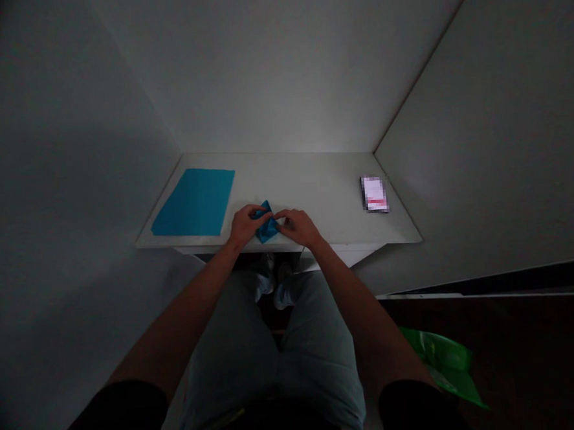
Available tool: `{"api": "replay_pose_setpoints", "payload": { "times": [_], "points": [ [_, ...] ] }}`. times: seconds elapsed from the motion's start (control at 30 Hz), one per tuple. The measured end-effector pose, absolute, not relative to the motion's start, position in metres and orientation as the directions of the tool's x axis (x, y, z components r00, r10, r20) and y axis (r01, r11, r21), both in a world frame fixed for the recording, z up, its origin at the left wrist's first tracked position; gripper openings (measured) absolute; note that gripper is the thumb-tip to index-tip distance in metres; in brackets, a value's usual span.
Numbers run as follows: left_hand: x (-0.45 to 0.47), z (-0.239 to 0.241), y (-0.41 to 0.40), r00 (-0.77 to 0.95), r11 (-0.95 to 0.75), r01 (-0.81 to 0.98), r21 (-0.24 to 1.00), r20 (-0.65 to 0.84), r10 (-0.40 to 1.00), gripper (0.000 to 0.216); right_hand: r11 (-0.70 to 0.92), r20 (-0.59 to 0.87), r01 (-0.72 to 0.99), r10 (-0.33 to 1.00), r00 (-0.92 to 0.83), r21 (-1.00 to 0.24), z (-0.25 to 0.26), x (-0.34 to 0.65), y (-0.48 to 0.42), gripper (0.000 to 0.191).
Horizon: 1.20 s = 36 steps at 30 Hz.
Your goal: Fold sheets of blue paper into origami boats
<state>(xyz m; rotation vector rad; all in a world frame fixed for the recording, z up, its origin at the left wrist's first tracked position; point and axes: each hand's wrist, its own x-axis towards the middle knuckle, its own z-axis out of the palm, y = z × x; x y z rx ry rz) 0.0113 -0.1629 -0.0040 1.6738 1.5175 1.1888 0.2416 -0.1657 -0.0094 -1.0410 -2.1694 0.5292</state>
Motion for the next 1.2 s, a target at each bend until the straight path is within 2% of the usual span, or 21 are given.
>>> {"api": "replay_pose_setpoints", "payload": {
  "times": [0.27,0.6,0.87,1.2],
  "points": [
    [0.013,-0.003,-0.164,-0.052,-0.173,0.492,0.853,0.227,0.972,0.011,0.651,0.422,0.485,0.754,-0.504,-0.584,-0.008,0.242,-0.167,0.024],
    [0.015,0.002,-0.165,-0.075,-0.141,0.54,0.83,0.214,0.974,0.006,0.681,0.371,0.599,0.732,-0.571,-0.422,-0.003,0.238,-0.171,0.02],
    [0.011,0.002,-0.161,-0.07,-0.257,0.381,0.888,0.304,0.95,0.009,0.562,0.361,0.686,0.826,-0.433,-0.463,-0.01,0.236,-0.168,0.039],
    [0.007,0.005,-0.16,-0.115,-0.209,0.261,0.943,0.245,0.963,0.011,0.497,0.366,0.714,0.863,-0.347,-0.494,-0.014,0.237,-0.169,0.064]
  ]
}}
